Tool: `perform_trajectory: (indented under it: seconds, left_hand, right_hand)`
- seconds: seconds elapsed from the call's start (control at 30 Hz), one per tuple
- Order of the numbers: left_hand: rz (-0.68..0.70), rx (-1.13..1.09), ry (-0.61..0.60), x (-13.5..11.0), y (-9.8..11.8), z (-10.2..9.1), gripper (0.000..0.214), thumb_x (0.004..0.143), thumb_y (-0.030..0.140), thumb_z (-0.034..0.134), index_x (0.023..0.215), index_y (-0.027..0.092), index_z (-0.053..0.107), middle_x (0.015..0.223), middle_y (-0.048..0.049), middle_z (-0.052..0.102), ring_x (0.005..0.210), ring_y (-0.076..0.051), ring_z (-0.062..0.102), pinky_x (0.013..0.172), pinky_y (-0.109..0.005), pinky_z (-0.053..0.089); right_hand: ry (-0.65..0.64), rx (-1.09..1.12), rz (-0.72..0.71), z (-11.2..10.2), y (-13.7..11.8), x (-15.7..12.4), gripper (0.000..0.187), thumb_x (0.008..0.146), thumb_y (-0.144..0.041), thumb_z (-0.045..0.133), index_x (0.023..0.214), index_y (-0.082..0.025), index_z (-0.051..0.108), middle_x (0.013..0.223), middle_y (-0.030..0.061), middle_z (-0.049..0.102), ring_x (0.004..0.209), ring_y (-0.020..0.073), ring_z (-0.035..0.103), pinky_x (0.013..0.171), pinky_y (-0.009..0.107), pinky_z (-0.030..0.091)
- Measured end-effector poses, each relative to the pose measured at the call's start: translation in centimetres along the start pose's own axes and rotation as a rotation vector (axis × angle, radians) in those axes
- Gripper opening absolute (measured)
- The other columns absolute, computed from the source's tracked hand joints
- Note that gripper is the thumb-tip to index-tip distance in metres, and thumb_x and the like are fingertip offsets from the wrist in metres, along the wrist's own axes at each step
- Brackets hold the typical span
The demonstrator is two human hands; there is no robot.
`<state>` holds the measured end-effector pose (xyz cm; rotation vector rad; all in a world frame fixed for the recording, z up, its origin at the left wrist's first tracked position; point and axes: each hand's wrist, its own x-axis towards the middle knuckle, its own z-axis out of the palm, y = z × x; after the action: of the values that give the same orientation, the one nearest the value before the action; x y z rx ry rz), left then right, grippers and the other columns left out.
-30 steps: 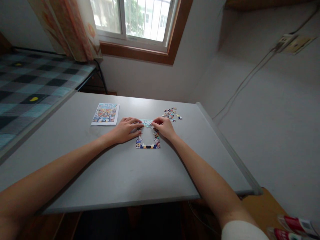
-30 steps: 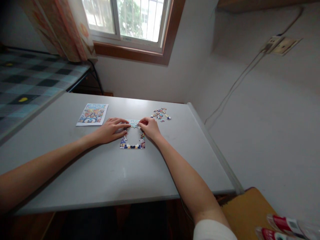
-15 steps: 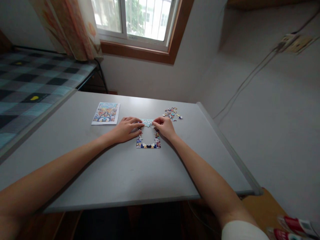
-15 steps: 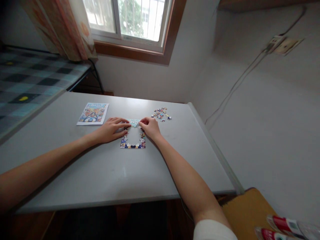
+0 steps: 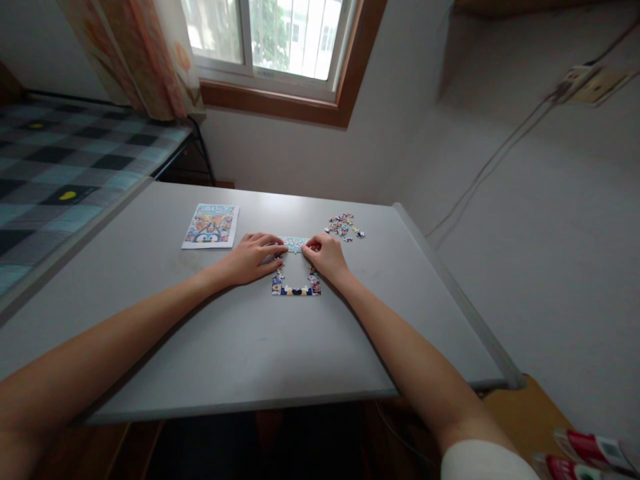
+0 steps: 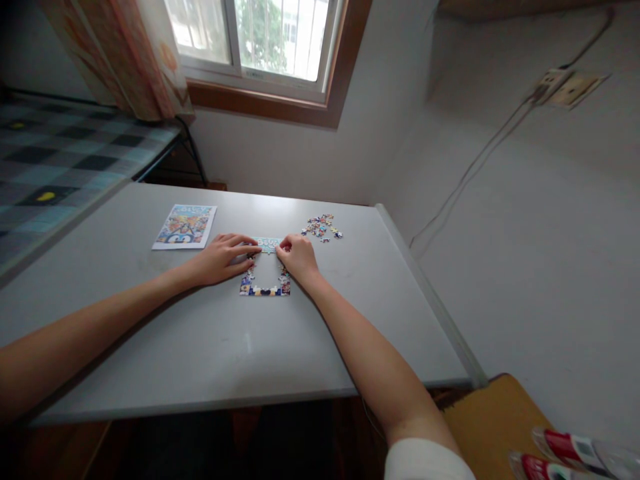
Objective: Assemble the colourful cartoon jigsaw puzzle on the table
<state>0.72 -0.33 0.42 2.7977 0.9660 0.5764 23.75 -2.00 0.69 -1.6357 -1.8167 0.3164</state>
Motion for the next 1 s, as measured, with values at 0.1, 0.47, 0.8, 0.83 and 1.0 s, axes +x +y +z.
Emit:
perform_trajectory:
  seconds: [0.1,0.47,0.8,0.83,1.0]
  left_hand:
    - [0.003,0.005,0.002,0.0,-0.1,0.1,0.037,0.098,0.045,0.046,0.127,0.029,0.065,0.128,-0.0063,0.061,0.116,-0.026,0.056,0.103,-0.044,0.037]
    - [0.015,0.002,0.01,0.1,0.0,0.0,0.037,0.098,0.043,0.047,0.125,0.026,0.065,0.127,-0.0074,0.062,0.115,-0.026,0.057,0.102,-0.044,0.038]
    - [0.022,0.004,0.023,0.0,-0.2,0.2,0.036,0.098,0.043,0.048,0.126,0.027,0.065,0.127,-0.0068,0.063,0.114,-0.026,0.057,0.102,-0.044,0.038]
    - [0.022,0.006,0.023,0.0,-0.2,0.3,0.036,0.098,0.043,0.048,0.126,0.027,0.065,0.127,-0.0069,0.063,0.114,-0.026,0.057,0.102,-0.044,0.038]
    - [0.022,0.016,0.02,0.0,-0.2,0.2,0.037,0.098,0.043,0.047,0.126,0.028,0.065,0.126,-0.0067,0.063,0.115,-0.026,0.056,0.102,-0.044,0.038]
  right_hand:
    - [0.004,0.005,-0.007,-0.4,0.2,0.2,0.013,0.081,-0.023,0.065,0.074,-0.016,0.073,0.074,0.0044,0.066,0.069,0.0147,0.057,0.074,0.028,0.045]
    - [-0.054,0.014,-0.257,-1.8,2.0,0.8,0.024,0.08,-0.01,0.059,0.083,-0.02,0.08,0.083,0.0045,0.064,0.077,0.0161,0.058,0.08,0.031,0.047]
    - [-0.156,-0.092,-0.369,-1.2,2.5,0.8,0.022,0.081,-0.011,0.061,0.07,-0.02,0.077,0.085,0.0062,0.066,0.084,0.0187,0.056,0.086,0.035,0.044]
    - [-0.153,-0.108,-0.365,-1.2,2.4,0.9,0.022,0.081,-0.011,0.06,0.07,-0.02,0.077,0.085,0.0064,0.066,0.084,0.0191,0.055,0.087,0.036,0.043]
    - [-0.126,-0.124,-0.344,-1.0,2.3,0.8,0.021,0.082,-0.012,0.061,0.071,-0.021,0.077,0.088,0.0071,0.066,0.088,0.0212,0.053,0.088,0.038,0.041]
